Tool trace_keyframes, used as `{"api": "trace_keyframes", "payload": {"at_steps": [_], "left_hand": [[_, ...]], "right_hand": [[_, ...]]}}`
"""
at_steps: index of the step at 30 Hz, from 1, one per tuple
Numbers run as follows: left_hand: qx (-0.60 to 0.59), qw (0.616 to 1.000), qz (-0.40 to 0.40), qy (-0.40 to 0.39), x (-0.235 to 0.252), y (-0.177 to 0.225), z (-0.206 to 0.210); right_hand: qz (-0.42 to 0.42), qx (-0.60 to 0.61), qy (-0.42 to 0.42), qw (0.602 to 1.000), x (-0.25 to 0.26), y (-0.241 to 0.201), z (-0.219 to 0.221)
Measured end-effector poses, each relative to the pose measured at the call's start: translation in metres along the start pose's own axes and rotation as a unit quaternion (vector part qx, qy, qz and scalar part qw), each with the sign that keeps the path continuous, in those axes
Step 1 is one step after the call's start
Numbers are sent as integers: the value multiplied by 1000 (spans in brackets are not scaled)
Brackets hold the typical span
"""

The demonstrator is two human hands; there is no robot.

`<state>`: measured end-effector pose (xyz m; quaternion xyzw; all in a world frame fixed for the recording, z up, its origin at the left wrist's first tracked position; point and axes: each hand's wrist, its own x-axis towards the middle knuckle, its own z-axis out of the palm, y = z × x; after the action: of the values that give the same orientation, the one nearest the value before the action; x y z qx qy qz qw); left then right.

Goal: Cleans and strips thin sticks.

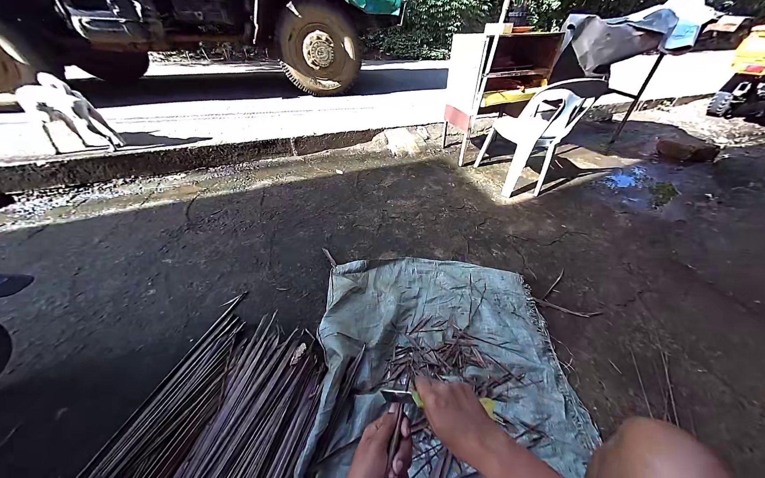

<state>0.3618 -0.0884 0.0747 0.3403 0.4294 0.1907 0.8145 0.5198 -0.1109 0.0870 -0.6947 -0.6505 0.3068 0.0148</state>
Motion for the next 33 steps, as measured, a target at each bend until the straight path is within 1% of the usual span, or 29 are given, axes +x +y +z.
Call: {"api": "trace_keyframes", "payload": {"at_steps": [2,4,7,8,9,12,14,16,18,21,23,24,27,29,31,33], "left_hand": [[15,1000,-17,6,1,1,2],[22,1000,-19,5,0,1,2],[9,1000,8,-4,0,-2,-3],[8,1000,17,-8,1,-2,-3],[12,1000,21,-15,2,-3,-4],[29,999,21,-18,2,-2,-3],[31,999,21,-19,1,-2,-2],[31,999,18,-13,-1,-3,-2],[29,999,17,-7,-2,-3,-2],[32,999,27,-4,-1,-4,-2],[33,999,31,0,-1,-5,-1],[33,999,25,8,-1,-5,0],[29,999,-12,33,-3,2,4],[24,999,-23,33,-3,3,3],[18,999,-16,30,-3,4,2],[19,1000,-4,15,-3,3,2]], "right_hand": [[29,-11,-9,999,7,10,-13],[32,-21,-5,999,5,12,-16],[-38,-8,42,998,-8,2,6],[-51,-10,52,997,-8,1,9],[-44,-14,50,998,-5,3,6],[53,-38,37,997,11,20,-21],[119,-43,61,990,19,35,-37],[148,-43,72,985,17,36,-47],[115,-19,62,991,5,22,-38],[35,11,-20,999,-13,-5,-8],[16,9,-49,999,-12,-10,-2],[20,1,-48,999,-9,-8,-3],[75,-6,-36,997,2,8,-19],[93,-8,-20,995,3,14,-25],[59,-5,-6,998,-5,6,-19],[-7,-4,20,1000,-12,-4,-3]]}}
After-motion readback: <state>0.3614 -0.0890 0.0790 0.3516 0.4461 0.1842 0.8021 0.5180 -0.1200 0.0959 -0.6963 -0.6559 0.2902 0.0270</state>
